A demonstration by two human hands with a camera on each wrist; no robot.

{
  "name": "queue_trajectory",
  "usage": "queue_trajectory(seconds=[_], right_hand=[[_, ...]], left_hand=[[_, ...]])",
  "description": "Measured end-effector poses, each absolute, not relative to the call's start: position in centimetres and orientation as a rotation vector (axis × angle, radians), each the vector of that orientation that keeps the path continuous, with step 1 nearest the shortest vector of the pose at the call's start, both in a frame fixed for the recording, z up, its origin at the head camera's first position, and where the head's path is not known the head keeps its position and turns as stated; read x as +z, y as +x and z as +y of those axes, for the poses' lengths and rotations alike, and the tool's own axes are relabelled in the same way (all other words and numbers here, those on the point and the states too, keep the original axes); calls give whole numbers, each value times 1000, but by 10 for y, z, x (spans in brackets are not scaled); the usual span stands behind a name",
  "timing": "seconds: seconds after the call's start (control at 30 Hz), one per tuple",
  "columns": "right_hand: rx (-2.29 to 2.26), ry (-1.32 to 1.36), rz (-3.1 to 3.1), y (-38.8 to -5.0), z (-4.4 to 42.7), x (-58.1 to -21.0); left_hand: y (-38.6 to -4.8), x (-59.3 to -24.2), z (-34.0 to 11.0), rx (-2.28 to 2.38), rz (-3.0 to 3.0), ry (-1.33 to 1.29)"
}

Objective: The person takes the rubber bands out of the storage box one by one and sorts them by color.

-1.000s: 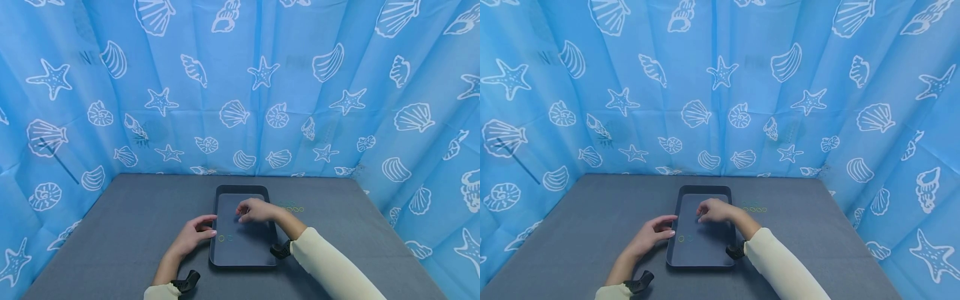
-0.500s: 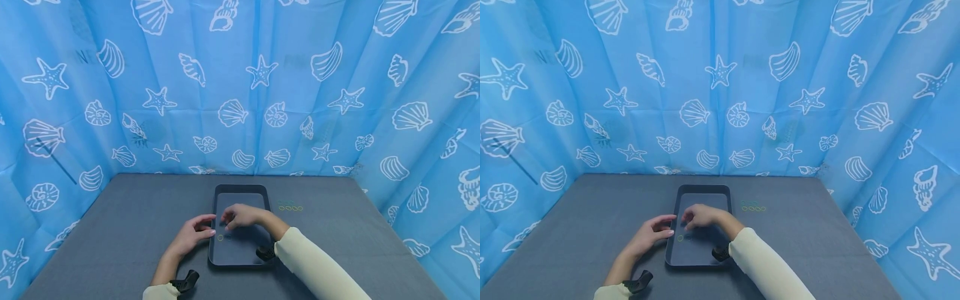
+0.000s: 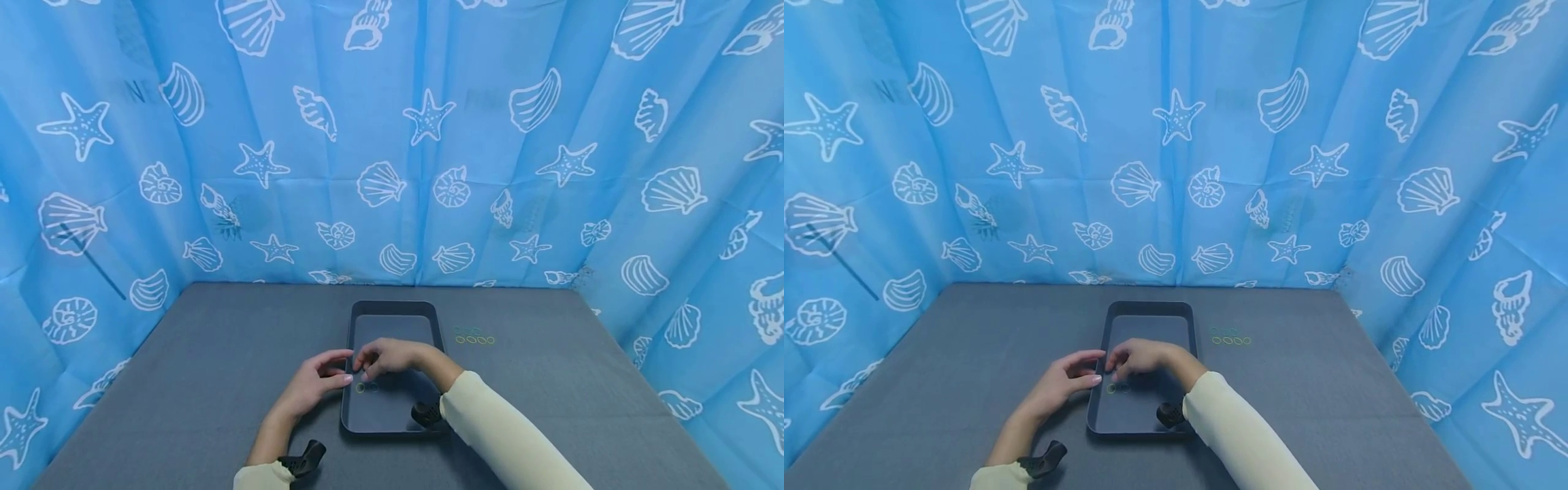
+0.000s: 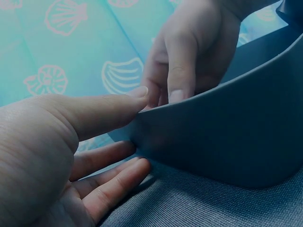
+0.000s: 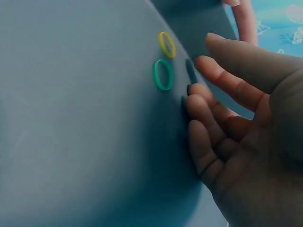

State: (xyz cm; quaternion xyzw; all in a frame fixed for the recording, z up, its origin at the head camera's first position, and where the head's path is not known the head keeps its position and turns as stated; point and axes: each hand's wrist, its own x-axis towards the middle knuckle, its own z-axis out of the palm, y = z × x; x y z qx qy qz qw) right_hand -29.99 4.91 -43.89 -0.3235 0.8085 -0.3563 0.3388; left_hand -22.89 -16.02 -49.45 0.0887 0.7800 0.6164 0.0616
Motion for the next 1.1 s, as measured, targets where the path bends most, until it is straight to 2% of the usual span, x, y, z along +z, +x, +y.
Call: queue_trajectory(seconds=[1.1], right_hand=[[-674,-928,2272,-291,29,-441]], left_hand=[[-231,-494,-160,1877,2312,238]])
